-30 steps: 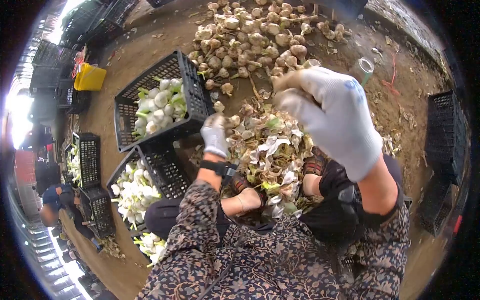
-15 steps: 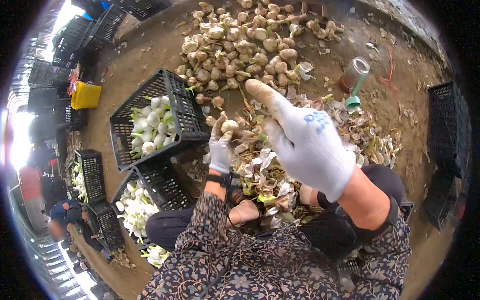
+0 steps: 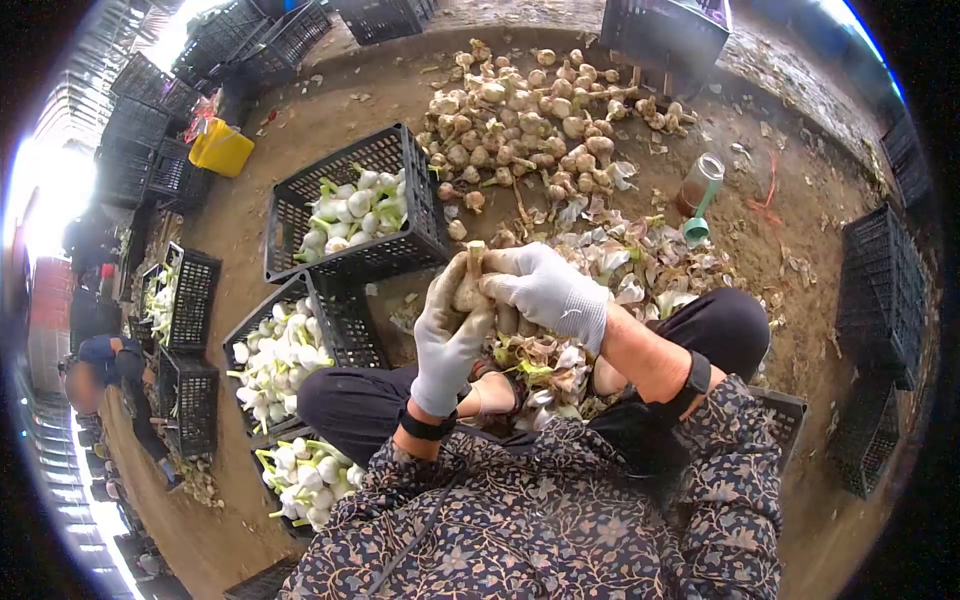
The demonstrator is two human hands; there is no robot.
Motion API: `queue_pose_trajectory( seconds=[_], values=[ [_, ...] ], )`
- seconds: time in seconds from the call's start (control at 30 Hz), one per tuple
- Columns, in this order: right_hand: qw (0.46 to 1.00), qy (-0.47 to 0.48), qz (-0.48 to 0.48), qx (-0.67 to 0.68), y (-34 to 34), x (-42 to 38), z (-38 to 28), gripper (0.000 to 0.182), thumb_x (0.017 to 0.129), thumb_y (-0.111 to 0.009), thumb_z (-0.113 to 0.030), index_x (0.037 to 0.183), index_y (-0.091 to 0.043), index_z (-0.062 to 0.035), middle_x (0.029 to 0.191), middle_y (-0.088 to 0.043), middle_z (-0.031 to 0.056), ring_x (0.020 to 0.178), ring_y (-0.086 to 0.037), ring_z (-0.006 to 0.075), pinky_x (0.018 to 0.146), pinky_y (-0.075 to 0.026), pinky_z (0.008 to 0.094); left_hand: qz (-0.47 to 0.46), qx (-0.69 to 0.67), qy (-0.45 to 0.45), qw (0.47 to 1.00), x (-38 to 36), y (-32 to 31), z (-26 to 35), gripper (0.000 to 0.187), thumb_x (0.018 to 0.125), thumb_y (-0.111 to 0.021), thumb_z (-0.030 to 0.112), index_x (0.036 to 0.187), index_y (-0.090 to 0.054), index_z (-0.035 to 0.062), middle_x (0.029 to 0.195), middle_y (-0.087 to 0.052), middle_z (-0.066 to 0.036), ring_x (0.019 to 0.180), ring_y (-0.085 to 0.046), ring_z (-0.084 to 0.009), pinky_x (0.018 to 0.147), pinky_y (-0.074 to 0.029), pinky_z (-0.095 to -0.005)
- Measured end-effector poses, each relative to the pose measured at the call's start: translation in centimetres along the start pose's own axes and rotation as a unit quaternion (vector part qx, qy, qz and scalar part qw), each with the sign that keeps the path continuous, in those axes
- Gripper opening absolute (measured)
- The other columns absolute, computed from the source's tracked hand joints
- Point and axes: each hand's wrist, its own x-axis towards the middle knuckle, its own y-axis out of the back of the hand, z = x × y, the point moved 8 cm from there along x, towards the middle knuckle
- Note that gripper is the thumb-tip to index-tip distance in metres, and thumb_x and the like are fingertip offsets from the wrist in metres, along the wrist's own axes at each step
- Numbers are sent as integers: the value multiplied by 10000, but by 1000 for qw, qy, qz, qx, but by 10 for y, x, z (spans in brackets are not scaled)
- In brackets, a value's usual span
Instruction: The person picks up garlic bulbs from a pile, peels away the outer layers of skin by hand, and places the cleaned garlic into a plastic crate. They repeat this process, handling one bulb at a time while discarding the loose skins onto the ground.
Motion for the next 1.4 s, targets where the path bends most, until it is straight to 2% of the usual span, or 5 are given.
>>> queue_pose_trajectory(
  seconds=[0.33,0.6,0.87,1.0,1.4],
  values=[
    [827,-3,59,-559,28,-29,-15,380,847,-572,-163,1209,-675,-217,954,-712,145,870,-687,316,759,-541,397,-14,46,-8,999,-22,14,25,541,787,-743,17,1296,-571,-43,1168,-588,-109,1049,-612,-174,889,-517,-292],
    [985,151,78,36,-7,-24,11,271,869,-696,-121,1105,-677,12,895,-698,15,828,-581,54,745,-491,240,-17,-44,25,999,-27,3,24,725,793,-779,54,1394,-393,-68,1268,-546,-117,1115,-585,-175,920,-522,-309],
    [961,177,189,-98,-2,-30,15,156,806,-595,-49,917,-666,34,754,-656,111,701,-595,120,648,-497,301,1,-5,-26,1000,-41,4,5,600,806,-819,238,1238,-521,-54,1143,-615,-113,1002,-613,-138,834,-526,-275],
    [926,253,248,-129,1,-37,10,166,835,-626,-59,970,-675,26,795,-671,78,733,-590,94,687,-490,267,-20,-361,240,901,-35,-10,-3,563,837,-785,269,1250,-528,-14,1002,-662,-80,824,-641,-115,682,-544,-248],
    [969,178,167,-26,1,-29,29,183,814,-637,-87,935,-707,30,697,-640,-19,661,-538,34,570,-457,239,-58,-114,87,988,-28,1,2,473,801,-795,100,1189,-561,-37,1073,-636,-70,985,-621,-136,865,-524,-291]
  ],
)
